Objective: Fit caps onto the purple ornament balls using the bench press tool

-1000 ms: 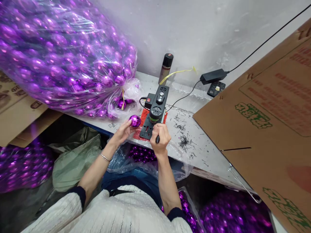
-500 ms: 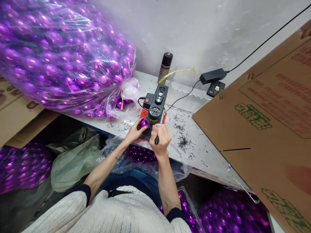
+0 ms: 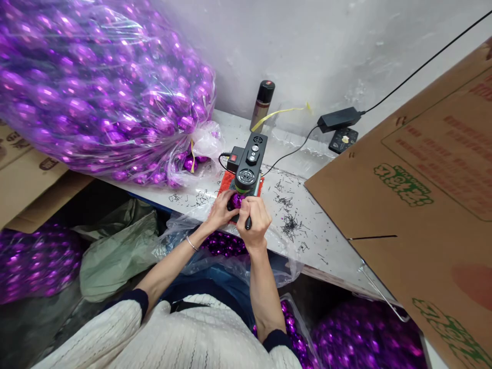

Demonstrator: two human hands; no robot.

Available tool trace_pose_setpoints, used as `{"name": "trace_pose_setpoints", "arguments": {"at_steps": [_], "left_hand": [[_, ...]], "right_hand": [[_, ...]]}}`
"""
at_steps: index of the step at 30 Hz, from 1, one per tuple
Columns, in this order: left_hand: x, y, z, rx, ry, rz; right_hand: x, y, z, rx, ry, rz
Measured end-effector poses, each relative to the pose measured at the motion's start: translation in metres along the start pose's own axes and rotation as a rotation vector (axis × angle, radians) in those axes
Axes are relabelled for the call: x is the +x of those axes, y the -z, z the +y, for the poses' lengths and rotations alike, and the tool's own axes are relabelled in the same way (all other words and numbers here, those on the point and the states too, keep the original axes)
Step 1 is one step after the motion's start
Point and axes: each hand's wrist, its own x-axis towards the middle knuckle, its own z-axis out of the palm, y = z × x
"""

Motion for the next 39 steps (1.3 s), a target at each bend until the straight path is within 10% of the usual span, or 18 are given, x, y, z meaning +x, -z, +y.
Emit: {"name": "trace_pose_setpoints", "arguments": {"at_steps": [39], "left_hand": [[-0.005,-0.006,-0.004,-0.141,-0.015,0.017]], "right_hand": [[-0.051,-0.027,0.031,0.005,0.024,0.131]]}}
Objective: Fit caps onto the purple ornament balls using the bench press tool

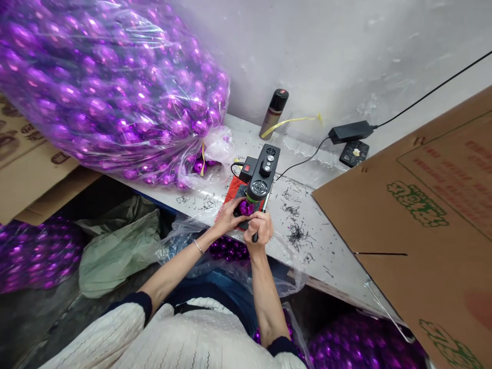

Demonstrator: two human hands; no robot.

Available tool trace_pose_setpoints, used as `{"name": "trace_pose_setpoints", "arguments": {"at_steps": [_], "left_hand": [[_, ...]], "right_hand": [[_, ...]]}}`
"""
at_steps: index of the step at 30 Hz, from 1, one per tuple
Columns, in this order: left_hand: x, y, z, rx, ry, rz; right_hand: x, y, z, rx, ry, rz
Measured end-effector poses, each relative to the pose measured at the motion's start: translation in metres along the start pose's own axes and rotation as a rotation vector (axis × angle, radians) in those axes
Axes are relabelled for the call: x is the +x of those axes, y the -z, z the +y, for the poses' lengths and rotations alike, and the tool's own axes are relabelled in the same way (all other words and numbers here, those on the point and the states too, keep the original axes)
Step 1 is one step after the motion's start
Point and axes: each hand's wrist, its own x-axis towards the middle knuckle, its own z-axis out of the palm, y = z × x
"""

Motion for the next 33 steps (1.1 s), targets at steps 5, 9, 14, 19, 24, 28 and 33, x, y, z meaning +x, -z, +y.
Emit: {"name": "trace_pose_setpoints", "arguments": {"at_steps": [5,9,14,19,24,28,33], "left_hand": [[0.002,-0.001,0.0,-0.014,0.005,-0.011],[0.007,-0.003,0.002,-0.014,0.023,0.016],[-0.026,0.009,0.013,0.109,-0.046,0.12],[-0.091,0.024,0.022,0.316,-0.274,-0.02],[-0.029,0.059,0.007,0.317,-0.108,0.21],[0.078,0.113,-0.017,0.504,0.288,0.281],[0.128,0.152,-0.039,0.719,0.497,-0.194]], "right_hand": [[0.004,0.0,0.0,0.003,0.062,-0.017],[0.036,0.004,-0.018,0.006,-0.135,0.052],[0.065,0.012,-0.036,0.02,-0.235,-0.014],[0.049,0.011,-0.031,0.017,-0.173,-0.04],[0.041,0.009,-0.03,0.029,-0.157,-0.022],[0.042,0.011,-0.031,0.035,-0.137,-0.043],[0.038,0.01,-0.031,0.052,-0.16,-0.051]]}}
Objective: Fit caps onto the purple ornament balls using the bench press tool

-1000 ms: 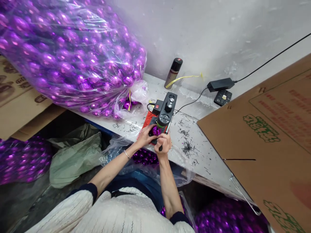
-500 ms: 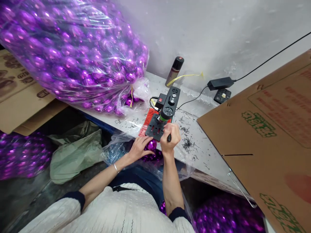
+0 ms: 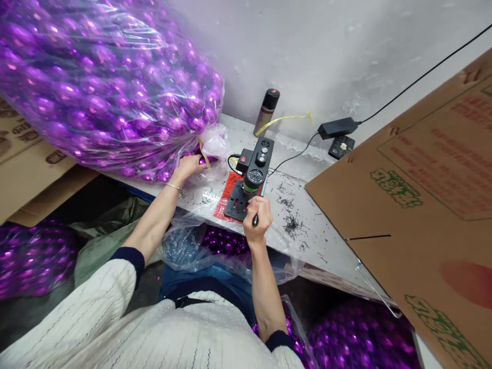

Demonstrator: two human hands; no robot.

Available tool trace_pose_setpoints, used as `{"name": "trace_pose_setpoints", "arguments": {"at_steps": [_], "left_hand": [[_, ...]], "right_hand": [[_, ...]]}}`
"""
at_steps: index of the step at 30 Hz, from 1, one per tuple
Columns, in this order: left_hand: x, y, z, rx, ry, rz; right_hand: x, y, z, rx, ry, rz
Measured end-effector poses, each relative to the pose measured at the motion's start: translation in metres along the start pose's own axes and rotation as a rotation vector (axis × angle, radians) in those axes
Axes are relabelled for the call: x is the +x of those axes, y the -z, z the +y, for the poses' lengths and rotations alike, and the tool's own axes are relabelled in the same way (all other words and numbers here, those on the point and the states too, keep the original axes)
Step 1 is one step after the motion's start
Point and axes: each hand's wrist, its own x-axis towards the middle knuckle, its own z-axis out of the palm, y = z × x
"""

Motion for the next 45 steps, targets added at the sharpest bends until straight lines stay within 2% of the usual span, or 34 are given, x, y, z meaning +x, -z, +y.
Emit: {"name": "trace_pose_setpoints", "arguments": {"at_steps": [2,4,7,10,13,17,19,21,23,27,31,35,40,45], "left_hand": [[-0.003,-0.001,-0.006,-0.016,-0.042,-0.052],[-0.012,-0.005,-0.01,-0.13,-0.08,0.056],[-0.033,-0.01,-0.009,-0.488,-0.133,0.294],[-0.065,-0.02,0.001,-0.94,-0.173,0.359],[-0.103,-0.041,0.015,-1.31,-0.11,0.283],[-0.139,-0.074,0.036,-1.605,0.02,-0.051],[-0.145,-0.087,0.045,-1.665,0.071,-0.145],[-0.144,-0.096,0.052,-1.651,0.115,-0.154],[-0.14,-0.104,0.057,-1.571,0.113,-0.107],[-0.135,-0.114,0.064,-1.308,-0.076,-0.018],[-0.138,-0.116,0.067,-0.954,-0.261,0.078],[-0.137,-0.117,0.069,-0.695,-0.375,0.161],[-0.133,-0.124,0.075,-0.572,-0.432,0.184],[-0.135,-0.129,0.081,-0.603,-0.459,0.226]], "right_hand": [[-0.001,-0.001,0.0,0.001,0.0,0.01],[-0.001,-0.001,0.001,0.003,0.01,0.009],[0.0,0.0,0.001,0.006,0.032,-0.009],[0.004,0.002,0.0,-0.005,0.029,-0.004],[0.012,0.003,-0.003,-0.007,0.004,0.01],[0.024,0.006,-0.008,-0.005,-0.037,-0.008],[0.03,0.008,-0.011,-0.011,-0.048,-0.022],[0.034,0.009,-0.013,-0.017,-0.051,-0.035],[0.038,0.009,-0.014,-0.036,-0.05,-0.044],[0.042,0.01,-0.014,-0.083,-0.034,-0.047],[0.042,0.011,-0.013,-0.072,-0.02,-0.062],[0.04,0.012,-0.013,-0.071,-0.01,-0.066],[0.037,0.013,-0.012,-0.059,-0.008,-0.074],[0.031,0.015,-0.013,-0.029,0.004,-0.088]]}}
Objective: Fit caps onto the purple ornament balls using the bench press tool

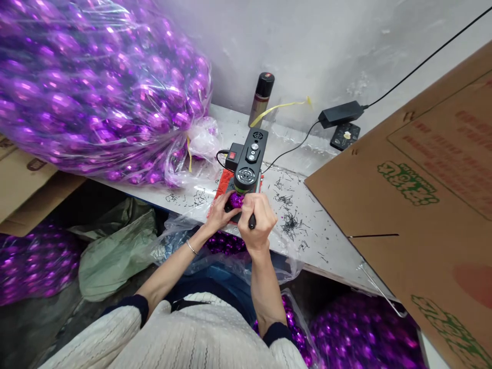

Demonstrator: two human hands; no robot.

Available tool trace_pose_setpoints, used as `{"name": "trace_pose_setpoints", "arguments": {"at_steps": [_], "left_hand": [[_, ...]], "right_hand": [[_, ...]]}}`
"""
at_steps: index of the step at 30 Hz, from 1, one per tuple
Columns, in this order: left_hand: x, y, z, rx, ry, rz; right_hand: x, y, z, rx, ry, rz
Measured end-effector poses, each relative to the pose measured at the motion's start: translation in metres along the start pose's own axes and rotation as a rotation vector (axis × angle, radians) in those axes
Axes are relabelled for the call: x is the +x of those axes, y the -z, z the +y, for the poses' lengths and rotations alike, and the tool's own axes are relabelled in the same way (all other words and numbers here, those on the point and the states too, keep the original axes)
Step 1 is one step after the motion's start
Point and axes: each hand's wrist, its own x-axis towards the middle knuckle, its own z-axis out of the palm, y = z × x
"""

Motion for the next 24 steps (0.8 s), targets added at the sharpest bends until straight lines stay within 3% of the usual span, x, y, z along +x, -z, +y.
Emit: {"name": "trace_pose_setpoints", "arguments": {"at_steps": [9,24], "left_hand": [[-0.001,-0.003,-0.003,-0.001,-0.024,0.007],[-0.002,-0.004,-0.005,-0.002,-0.042,0.025]], "right_hand": [[-0.044,-0.018,0.025,0.019,0.115,0.052],[-0.056,-0.027,0.039,0.009,0.124,0.099]]}}
